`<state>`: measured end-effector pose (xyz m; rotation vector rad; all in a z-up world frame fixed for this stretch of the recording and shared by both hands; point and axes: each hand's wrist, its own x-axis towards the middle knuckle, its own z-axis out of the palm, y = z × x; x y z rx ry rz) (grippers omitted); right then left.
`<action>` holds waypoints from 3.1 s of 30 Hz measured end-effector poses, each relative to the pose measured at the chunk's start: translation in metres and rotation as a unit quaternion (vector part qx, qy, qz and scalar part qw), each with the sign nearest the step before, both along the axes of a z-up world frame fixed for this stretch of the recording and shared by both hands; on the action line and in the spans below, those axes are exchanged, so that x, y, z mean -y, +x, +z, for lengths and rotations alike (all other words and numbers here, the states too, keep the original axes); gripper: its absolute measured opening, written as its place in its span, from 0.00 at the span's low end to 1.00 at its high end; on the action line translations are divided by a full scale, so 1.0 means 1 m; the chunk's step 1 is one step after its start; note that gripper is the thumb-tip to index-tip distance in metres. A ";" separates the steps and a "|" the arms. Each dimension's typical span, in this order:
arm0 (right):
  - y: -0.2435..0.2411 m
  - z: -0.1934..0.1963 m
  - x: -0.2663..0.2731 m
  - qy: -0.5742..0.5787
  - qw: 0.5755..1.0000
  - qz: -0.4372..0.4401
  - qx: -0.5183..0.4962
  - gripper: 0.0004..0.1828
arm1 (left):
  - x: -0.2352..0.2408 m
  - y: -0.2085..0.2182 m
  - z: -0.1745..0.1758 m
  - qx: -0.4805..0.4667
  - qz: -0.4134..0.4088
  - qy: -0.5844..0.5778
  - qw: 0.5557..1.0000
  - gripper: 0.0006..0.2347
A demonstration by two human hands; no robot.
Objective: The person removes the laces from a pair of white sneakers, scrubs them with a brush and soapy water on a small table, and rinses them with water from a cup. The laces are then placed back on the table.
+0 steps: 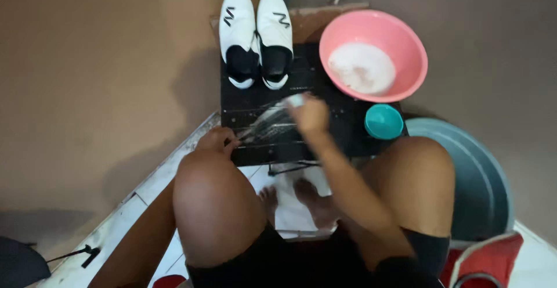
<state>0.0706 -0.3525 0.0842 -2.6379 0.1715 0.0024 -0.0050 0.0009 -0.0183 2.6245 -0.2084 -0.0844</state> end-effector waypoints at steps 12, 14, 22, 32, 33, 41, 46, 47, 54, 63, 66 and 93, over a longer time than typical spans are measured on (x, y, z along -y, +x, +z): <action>0.142 0.067 0.139 0.010 0.987 -0.135 0.084 0.35 | 0.016 -0.025 0.056 0.117 -0.045 0.006 0.992 0.13; 0.171 0.030 0.178 -0.020 0.990 -0.120 0.075 0.35 | 0.012 -0.018 0.043 0.121 -0.050 0.005 0.991 0.13; 0.132 -0.037 0.229 -0.142 0.986 -0.082 -0.011 0.36 | 0.002 -0.019 0.064 0.133 -0.089 -0.010 0.987 0.23; 0.022 0.067 0.055 -0.201 0.852 0.480 0.053 0.28 | -0.005 -0.002 0.028 0.160 -0.115 -0.045 0.979 0.12; 0.032 0.051 0.061 -0.212 0.855 0.470 0.057 0.32 | -0.002 -0.003 0.035 0.179 -0.102 -0.076 0.976 0.15; 0.068 -0.039 0.101 -0.097 0.881 0.442 0.141 0.10 | -0.003 0.003 0.022 0.134 -0.079 -0.040 0.987 0.08; 0.053 -0.032 0.090 -0.129 0.886 0.428 0.126 0.10 | -0.019 0.039 -0.067 0.282 -0.112 0.040 0.952 0.08; 0.052 -0.037 0.090 -0.143 0.885 0.423 0.133 0.11 | -0.022 0.051 -0.101 0.307 -0.104 0.074 0.943 0.09; 0.022 -0.005 0.075 -0.092 0.913 0.391 0.071 0.16 | -0.031 0.058 -0.055 0.124 -0.096 0.032 0.987 0.08; 0.056 -0.025 0.115 0.332 0.903 0.219 -0.163 0.13 | 0.010 0.021 0.062 -0.066 -0.092 0.223 0.968 0.19; 0.036 0.013 0.109 0.412 0.871 0.134 -0.232 0.09 | 0.004 0.017 0.116 -0.210 0.079 -0.143 0.964 0.17; 0.041 0.052 0.082 -0.069 0.986 0.111 -0.100 0.27 | -0.002 0.002 0.113 -0.049 -0.056 0.187 0.980 0.26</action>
